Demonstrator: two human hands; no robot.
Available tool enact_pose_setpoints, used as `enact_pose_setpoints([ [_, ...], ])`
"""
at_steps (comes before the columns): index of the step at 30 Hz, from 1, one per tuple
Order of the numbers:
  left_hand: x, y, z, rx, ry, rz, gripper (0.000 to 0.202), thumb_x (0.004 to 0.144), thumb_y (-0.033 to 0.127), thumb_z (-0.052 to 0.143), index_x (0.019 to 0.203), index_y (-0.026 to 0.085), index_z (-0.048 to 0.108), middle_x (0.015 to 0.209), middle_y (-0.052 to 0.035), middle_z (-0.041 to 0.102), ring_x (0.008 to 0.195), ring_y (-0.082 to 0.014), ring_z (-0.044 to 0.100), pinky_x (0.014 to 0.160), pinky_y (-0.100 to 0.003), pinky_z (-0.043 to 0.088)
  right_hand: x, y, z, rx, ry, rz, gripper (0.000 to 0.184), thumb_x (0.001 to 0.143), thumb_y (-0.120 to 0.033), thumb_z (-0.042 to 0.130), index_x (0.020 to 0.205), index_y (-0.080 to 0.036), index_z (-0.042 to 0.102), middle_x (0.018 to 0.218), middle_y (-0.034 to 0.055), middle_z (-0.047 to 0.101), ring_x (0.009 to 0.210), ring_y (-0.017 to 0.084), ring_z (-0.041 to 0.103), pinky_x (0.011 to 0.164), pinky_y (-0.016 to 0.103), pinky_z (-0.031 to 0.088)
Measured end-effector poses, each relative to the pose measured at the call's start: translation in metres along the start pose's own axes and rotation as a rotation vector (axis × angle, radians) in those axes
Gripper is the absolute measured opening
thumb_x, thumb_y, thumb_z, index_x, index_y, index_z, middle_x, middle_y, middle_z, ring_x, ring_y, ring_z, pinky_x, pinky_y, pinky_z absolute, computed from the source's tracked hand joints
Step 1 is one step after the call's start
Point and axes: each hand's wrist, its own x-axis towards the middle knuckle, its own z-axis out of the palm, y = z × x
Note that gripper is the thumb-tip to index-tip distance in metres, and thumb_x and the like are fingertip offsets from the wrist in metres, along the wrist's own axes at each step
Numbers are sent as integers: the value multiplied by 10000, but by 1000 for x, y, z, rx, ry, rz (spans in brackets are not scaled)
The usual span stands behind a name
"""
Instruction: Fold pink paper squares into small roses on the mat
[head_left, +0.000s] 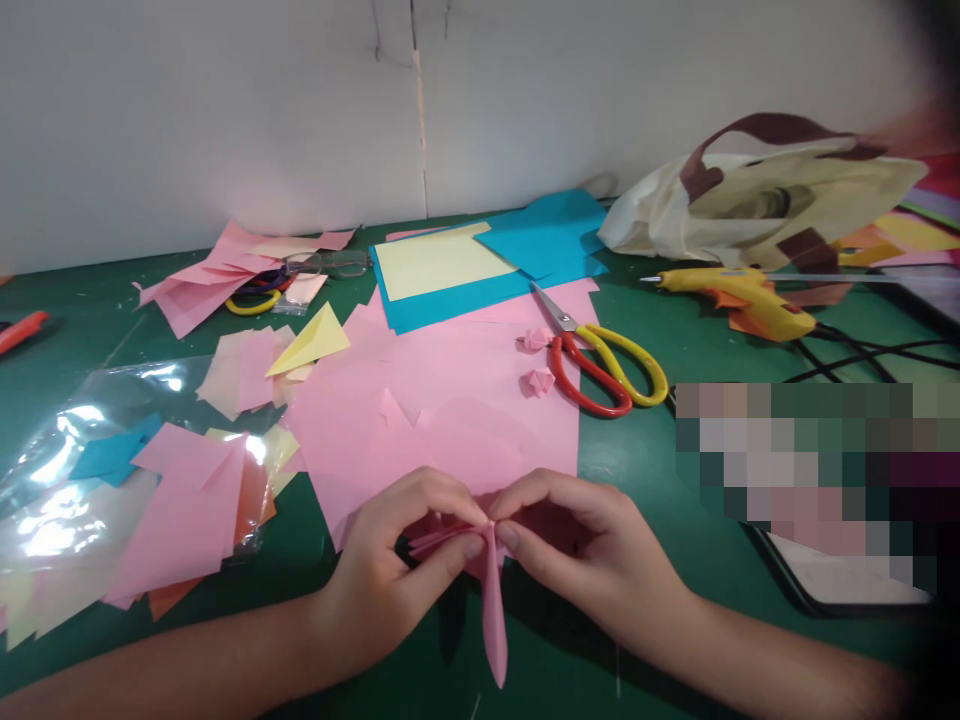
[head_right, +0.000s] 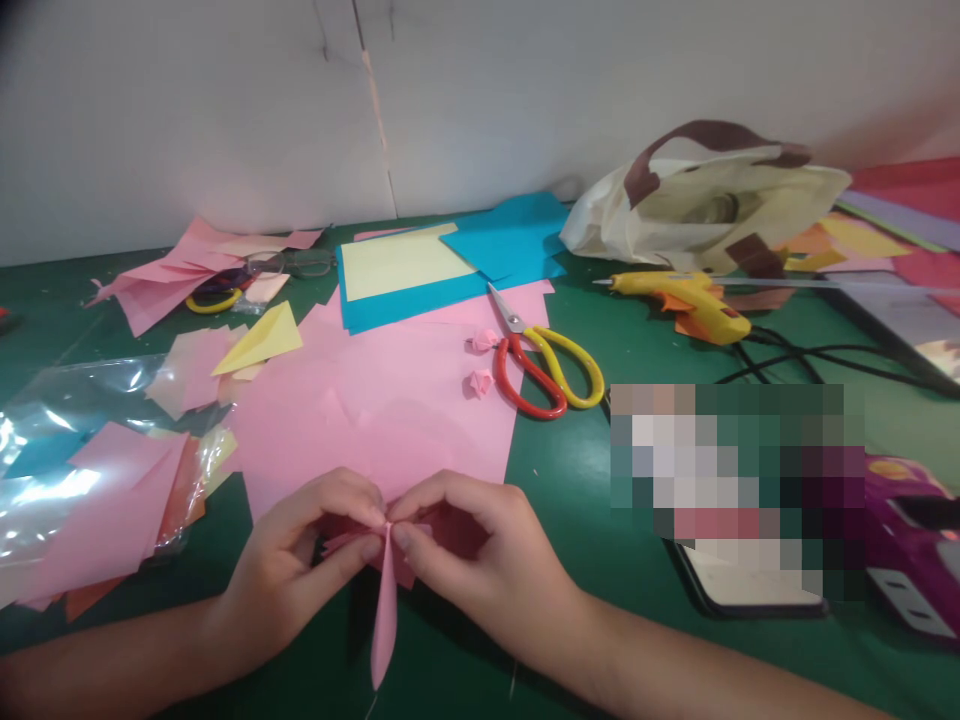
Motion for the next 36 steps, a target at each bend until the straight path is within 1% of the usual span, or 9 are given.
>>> enact_pose_setpoints([
  [5,0,-3,1,18,14,37,140,770,61,616,810,195,627,778,-2,613,639,-85,559,554,-177,451,0,4,1,-23,10,4,43,813,-218,598,792,-197,628,736,20,704,702,146,678,617,226,545],
  [11,0,-1,1,45,17,12,128,763,63,616,760,189,639,766,-1,623,659,-88,581,563,-174,457,0,7,1,-95,32,-23,52,793,-164,596,784,-195,636,766,24,709,719,142,673,636,225,535],
  [16,0,1,2,31,20,-211,81,746,204,687,801,202,629,749,19,653,672,-99,603,611,-183,487,0,5,0,-149,54,-130,68,794,-144,608,778,-201,643,776,11,692,743,115,656,668,198,521],
  [18,1,2,2,33,-36,-292,105,741,251,697,796,198,626,740,23,666,671,-101,611,625,-185,492,0,4,0,-160,71,-138,69,797,-145,609,782,-204,641,762,5,683,717,107,649,642,189,516],
  [22,2,2,4,29,-117,-342,132,751,291,686,736,184,609,674,28,670,635,-102,613,615,-190,493,-1,4,1,-165,69,-95,57,819,-192,596,781,-207,636,742,11,681,688,119,647,607,207,516],
  [25,1,1,4,45,-83,-323,127,743,276,690,718,185,606,647,28,662,604,-102,603,590,-193,491,-1,4,1,-164,72,-78,56,820,-210,599,778,-205,636,741,16,689,685,127,651,607,219,520],
  [30,0,1,4,80,105,-171,91,727,193,693,758,200,608,765,11,668,688,-108,624,606,-183,502,-1,5,1,-204,87,-123,59,818,-181,596,783,-198,640,736,21,689,675,121,652,585,202,519],
  [33,0,2,3,96,111,-44,85,744,122,653,713,197,627,848,-9,659,771,-111,634,647,-179,510,-1,4,1,-250,112,-207,57,809,-153,607,793,-198,638,720,11,680,628,100,634,556,176,511],
  [36,0,4,3,111,81,-6,108,730,85,639,712,192,642,844,-21,641,755,-113,634,603,-175,510,-2,3,2,-294,133,-307,88,777,-110,631,793,-196,638,720,5,678,629,89,628,574,162,511],
])
